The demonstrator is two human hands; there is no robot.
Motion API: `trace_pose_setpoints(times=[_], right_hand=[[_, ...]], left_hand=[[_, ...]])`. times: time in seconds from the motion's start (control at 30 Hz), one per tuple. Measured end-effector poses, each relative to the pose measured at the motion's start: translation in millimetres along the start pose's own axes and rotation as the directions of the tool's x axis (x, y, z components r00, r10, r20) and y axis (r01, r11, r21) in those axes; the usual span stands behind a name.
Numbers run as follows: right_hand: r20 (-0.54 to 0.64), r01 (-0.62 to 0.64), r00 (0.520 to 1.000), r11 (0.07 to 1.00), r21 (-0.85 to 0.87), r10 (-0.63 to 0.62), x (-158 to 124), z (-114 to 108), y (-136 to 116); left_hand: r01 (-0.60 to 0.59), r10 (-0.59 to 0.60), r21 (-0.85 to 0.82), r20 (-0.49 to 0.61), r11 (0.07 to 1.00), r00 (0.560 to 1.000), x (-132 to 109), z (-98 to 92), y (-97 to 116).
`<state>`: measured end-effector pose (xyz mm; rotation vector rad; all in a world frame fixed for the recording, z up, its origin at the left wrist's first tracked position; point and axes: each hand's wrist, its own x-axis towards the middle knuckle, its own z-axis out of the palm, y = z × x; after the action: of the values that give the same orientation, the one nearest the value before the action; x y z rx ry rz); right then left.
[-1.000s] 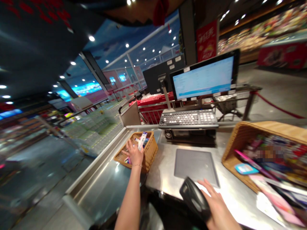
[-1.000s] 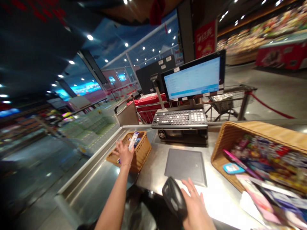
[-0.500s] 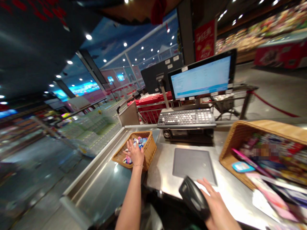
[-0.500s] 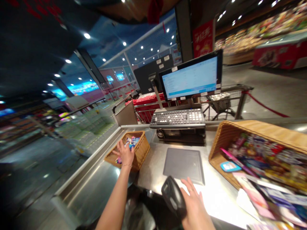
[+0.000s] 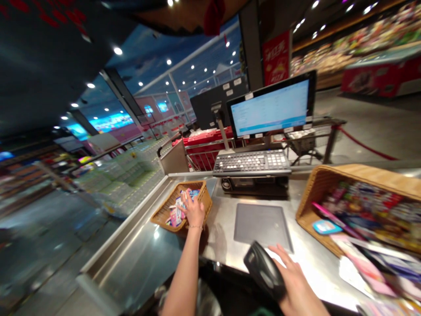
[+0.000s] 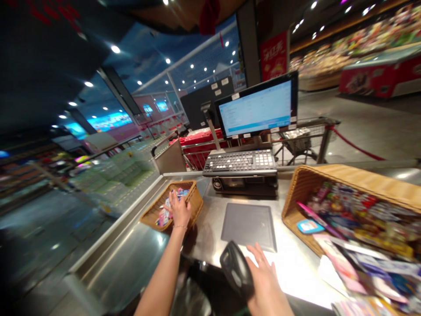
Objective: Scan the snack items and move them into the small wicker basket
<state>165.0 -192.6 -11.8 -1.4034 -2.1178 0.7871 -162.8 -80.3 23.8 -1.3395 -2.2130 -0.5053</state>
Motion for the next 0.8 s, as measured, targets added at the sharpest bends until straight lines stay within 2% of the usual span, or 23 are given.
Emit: trace_pose_setpoints(times=[0.2,0.4,0.63,0.8], right_hand=[[0.051,0.045,0.998,0.990,-0.133,-0.038,1.3,0.3,5.3],[0.117,-0.007,0.993,0.998,-0.057,0.014,3.0,-3.0,7.1],[0.127,-0.049,0.991,0.999,-0.006,0.049,-0.6,-15.1,-1.3],[0.068,-0.052,0.996,0.998,-0.021,0.054,-3.2,-13.7,-1.0]], left_hand=[[-0.022,0.022,0.013,0.021,1.000,1.000,-3.0,-2.7,8.5],[-0.020,0.015,0.077,0.066,0.997,0.998,-6.2,-4.9,16.8],[-0.068,0.063,0.068,0.074,0.995,0.995,-11.5,4.2,23.8],[-0.100,0.098,0.017,0.080,0.995,0.992,-15.5,14.6,34.6]])
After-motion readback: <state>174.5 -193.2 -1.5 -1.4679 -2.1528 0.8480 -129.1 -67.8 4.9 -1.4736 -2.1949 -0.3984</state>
